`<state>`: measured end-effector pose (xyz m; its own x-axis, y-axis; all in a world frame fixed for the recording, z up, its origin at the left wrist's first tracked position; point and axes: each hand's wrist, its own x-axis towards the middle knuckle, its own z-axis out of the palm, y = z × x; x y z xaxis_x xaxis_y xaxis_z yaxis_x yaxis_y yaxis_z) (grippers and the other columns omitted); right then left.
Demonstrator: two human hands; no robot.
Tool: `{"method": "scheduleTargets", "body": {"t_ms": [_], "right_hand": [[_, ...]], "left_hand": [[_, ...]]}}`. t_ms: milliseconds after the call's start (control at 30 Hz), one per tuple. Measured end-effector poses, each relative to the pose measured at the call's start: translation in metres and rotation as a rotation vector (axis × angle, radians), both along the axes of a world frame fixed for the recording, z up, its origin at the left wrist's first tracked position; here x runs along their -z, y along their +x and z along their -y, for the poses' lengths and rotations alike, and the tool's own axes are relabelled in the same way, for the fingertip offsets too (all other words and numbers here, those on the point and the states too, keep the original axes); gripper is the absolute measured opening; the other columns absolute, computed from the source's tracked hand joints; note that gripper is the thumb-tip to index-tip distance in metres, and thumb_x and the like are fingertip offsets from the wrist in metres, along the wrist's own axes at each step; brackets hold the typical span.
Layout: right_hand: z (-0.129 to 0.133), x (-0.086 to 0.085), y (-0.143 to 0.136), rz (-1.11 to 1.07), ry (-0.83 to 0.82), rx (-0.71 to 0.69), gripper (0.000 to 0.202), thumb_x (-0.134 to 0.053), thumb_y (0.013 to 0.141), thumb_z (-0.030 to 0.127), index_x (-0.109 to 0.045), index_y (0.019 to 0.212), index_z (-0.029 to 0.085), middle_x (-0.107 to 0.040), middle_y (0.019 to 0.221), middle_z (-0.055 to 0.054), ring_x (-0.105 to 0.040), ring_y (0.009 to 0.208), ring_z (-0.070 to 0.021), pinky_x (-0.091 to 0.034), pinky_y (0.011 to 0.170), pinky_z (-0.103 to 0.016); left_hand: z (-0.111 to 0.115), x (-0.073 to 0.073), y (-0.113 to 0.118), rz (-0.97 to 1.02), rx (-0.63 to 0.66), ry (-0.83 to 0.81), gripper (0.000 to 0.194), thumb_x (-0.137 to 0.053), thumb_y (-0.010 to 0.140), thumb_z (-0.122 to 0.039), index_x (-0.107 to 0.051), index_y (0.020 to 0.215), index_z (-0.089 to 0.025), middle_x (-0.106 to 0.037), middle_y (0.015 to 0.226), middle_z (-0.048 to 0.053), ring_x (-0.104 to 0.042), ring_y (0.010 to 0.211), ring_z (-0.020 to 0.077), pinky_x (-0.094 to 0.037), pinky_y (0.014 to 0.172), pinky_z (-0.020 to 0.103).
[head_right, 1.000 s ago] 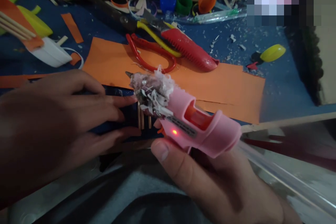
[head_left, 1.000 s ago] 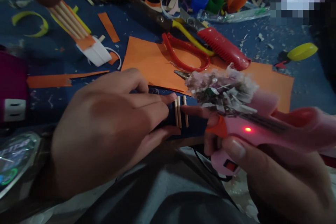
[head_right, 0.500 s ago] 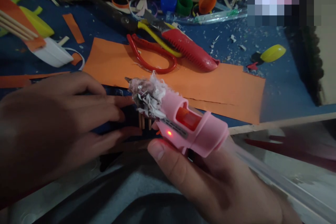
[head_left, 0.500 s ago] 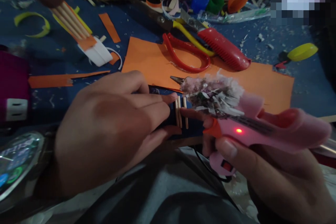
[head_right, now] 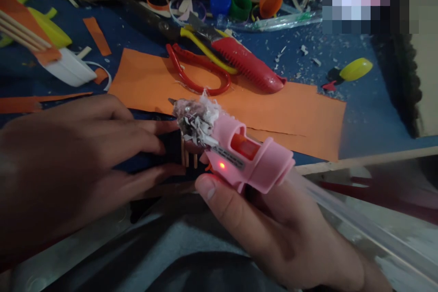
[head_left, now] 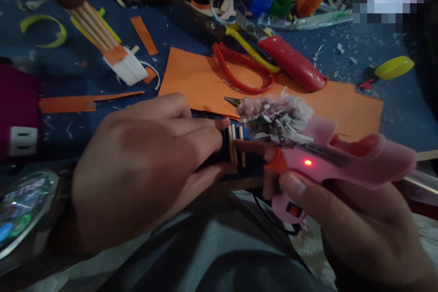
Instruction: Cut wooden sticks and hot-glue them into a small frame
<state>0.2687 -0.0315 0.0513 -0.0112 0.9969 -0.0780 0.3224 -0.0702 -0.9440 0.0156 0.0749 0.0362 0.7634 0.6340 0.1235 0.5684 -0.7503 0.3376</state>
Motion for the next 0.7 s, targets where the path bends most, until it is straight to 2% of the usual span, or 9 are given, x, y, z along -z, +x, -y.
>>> {"method": "scheduleTargets", "body": {"t_ms": [133,267,367,533,700], "right_hand": [[-0.0014,0.0006,-0.0004,0.049,0.018,-0.085,0.043,-0.079,0.102,0.020,-0.084,0.133,0.050,-0.089,0.123,0.008,-0.088,0.109,-0.0287,-0.067,0.122,-0.045],[-0.0015,0.0030,0.0007,0.066,0.029,-0.081,0.035,-0.080,0.102,0.023,-0.086,0.128,0.046,-0.089,0.109,0.004,-0.088,0.099,-0.0303,-0.068,0.121,-0.050],[-0.0009,0.0034,0.0013,0.076,0.035,-0.068,0.028,-0.084,0.100,0.026,-0.087,0.120,0.044,-0.087,0.099,0.003,-0.088,0.097,-0.0317,-0.067,0.122,-0.051],[-0.0019,0.0020,0.0008,0.095,0.054,-0.077,0.032,-0.084,0.102,0.031,-0.085,0.129,0.048,-0.087,0.103,0.004,-0.088,0.098,-0.0311,-0.063,0.126,-0.055],[-0.0040,0.0015,0.0009,0.100,0.055,-0.102,0.031,-0.082,0.102,0.029,-0.086,0.125,0.049,-0.089,0.107,0.006,-0.088,0.111,-0.0315,-0.061,0.129,-0.052]], "left_hand": [[0.0026,0.0017,-0.0010,-0.028,-0.041,0.021,0.029,-0.058,0.110,-0.054,-0.079,0.106,-0.035,-0.079,0.099,0.002,-0.072,0.094,0.0307,-0.053,0.080,0.042],[0.0019,0.0021,-0.0021,-0.057,0.001,0.044,0.033,-0.052,0.113,-0.054,-0.077,0.103,-0.035,-0.081,0.099,0.000,-0.074,0.091,0.0313,-0.047,0.078,0.044],[0.0027,0.0004,-0.0007,-0.069,-0.020,0.040,0.034,-0.050,0.113,-0.054,-0.075,0.102,-0.034,-0.080,0.096,-0.001,-0.073,0.090,0.0301,-0.044,0.077,0.044],[0.0047,-0.0009,0.0031,-0.065,-0.068,0.026,0.028,-0.055,0.111,-0.050,-0.073,0.099,-0.032,-0.075,0.095,0.001,-0.069,0.088,0.0285,-0.045,0.076,0.040],[0.0030,-0.0007,0.0034,-0.008,-0.053,-0.006,0.023,-0.055,0.111,-0.044,-0.072,0.103,-0.032,-0.077,0.097,-0.001,-0.070,0.087,0.0264,-0.044,0.073,0.037]]}}
